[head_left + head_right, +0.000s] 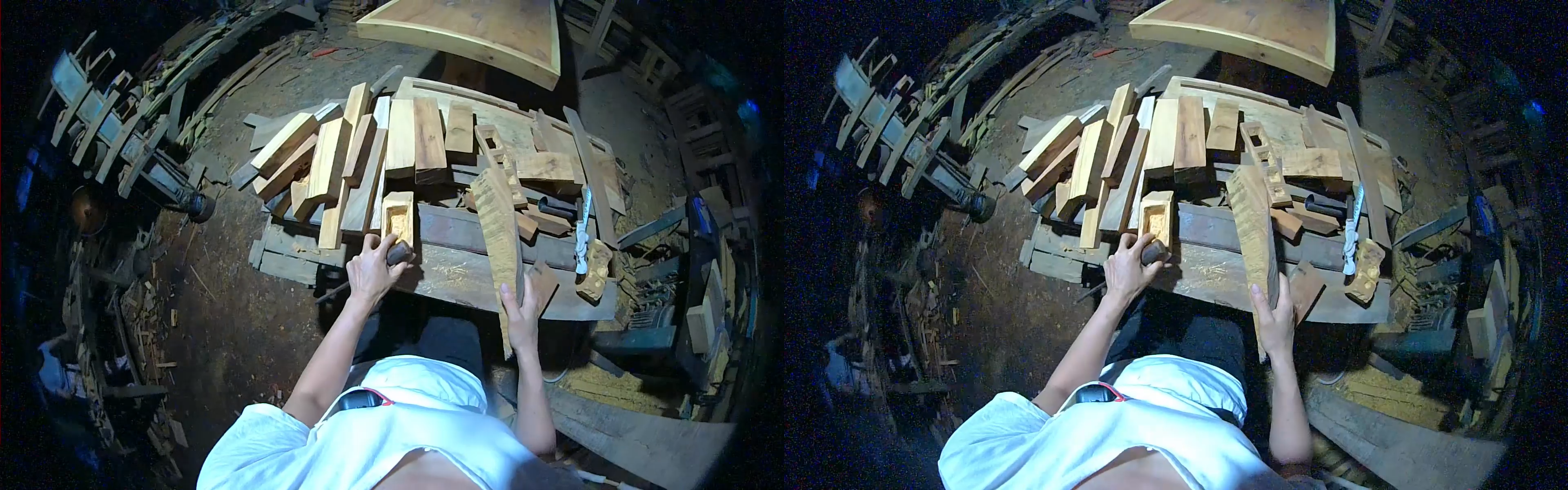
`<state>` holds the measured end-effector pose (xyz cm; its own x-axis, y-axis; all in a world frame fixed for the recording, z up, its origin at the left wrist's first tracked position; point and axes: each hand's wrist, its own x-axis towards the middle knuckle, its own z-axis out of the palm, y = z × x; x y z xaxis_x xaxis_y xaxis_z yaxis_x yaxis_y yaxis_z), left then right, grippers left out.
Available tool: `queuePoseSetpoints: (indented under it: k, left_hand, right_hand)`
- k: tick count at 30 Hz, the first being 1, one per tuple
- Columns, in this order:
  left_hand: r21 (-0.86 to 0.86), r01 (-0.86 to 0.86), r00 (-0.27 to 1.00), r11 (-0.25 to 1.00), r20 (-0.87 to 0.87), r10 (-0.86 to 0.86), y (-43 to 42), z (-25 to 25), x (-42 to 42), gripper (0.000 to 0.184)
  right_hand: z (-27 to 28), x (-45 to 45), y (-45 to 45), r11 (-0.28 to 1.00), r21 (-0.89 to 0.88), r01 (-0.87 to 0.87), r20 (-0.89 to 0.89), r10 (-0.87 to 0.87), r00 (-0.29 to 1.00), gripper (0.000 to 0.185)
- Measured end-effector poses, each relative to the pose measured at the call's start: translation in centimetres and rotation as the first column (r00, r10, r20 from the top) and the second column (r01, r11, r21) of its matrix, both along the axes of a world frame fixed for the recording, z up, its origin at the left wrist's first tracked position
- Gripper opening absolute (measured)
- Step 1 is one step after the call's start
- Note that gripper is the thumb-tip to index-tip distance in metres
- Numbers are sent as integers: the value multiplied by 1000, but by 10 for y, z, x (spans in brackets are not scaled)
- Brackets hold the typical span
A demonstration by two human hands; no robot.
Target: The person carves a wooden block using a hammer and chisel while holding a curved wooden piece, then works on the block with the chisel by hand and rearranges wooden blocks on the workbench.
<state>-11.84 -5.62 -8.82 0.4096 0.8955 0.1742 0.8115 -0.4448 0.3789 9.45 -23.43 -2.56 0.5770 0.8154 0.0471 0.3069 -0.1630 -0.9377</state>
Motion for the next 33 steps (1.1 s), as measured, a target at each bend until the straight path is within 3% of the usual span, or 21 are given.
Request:
queuePoseSetpoints:
  k: [2,4,10,12,14,16,17,18,20,21,22,25,28,29,30,32,33]
  left_hand:
    - [31,44,998,999,51,-45,-2,0,-1,59]
    - [19,73,997,997,-9,-73,-7,8,1,60]
    - [-59,-49,999,997,-6,49,-12,1,12,75]
    - [-49,-60,992,997,107,65,-13,6,10,75]
    - [-178,-93,961,980,243,135,-10,20,5,65]
    - [-261,36,738,965,658,150,4,8,-3,57]
    - [-297,111,521,948,830,198,12,-10,-2,46]
    - [-713,351,455,607,697,555,5,29,-12,39]
    - [-733,645,235,216,459,857,5,41,-13,38]
    - [-682,729,233,63,334,913,15,25,-16,38]
    - [-707,707,237,-10,223,946,20,13,-17,37]
    - [-677,732,243,-72,161,957,20,13,-17,34]
    - [-816,555,374,160,417,828,11,29,-7,32]
    - [-840,428,445,334,517,731,13,23,-2,31]
    - [-794,319,609,517,590,531,18,20,-1,39]
    - [-431,111,790,896,584,184,15,6,7,51]
    - [-209,139,860,968,510,-13,12,16,9,61]
  right_hand:
    - [-2,0,-3,999,-16,31,25,-30,999,44]
    - [-14,5,-3,999,30,-23,-71,25,997,44]
    - [-6,1,-5,1000,-27,-16,-61,14,998,46]
    - [-11,3,-6,999,-11,-30,-52,30,998,46]
    - [-12,5,-6,999,7,-35,-44,36,998,46]
    - [-10,4,-8,1000,-7,-13,-62,13,998,46]
    - [-13,4,-8,1000,-11,-14,-67,13,998,46]
    - [-17,7,-8,1000,-4,-8,-61,7,998,46]
    - [-19,7,-8,1000,1,5,-56,-5,998,46]
    - [-18,7,-8,1000,10,6,-54,-5,999,47]
    - [-16,6,-7,1000,19,5,-50,-4,999,47]
    - [-11,5,-9,1000,7,29,-23,-29,999,49]
    - [-11,6,-9,1000,9,26,-24,-26,999,50]
    - [-5,4,-9,999,-27,38,-26,-39,999,51]
    - [-6,3,-9,999,-27,43,-26,-44,999,51]
    - [-12,6,-7,999,-39,33,-20,-34,999,51]
    - [-16,7,-8,1000,-9,17,-44,-17,999,52]
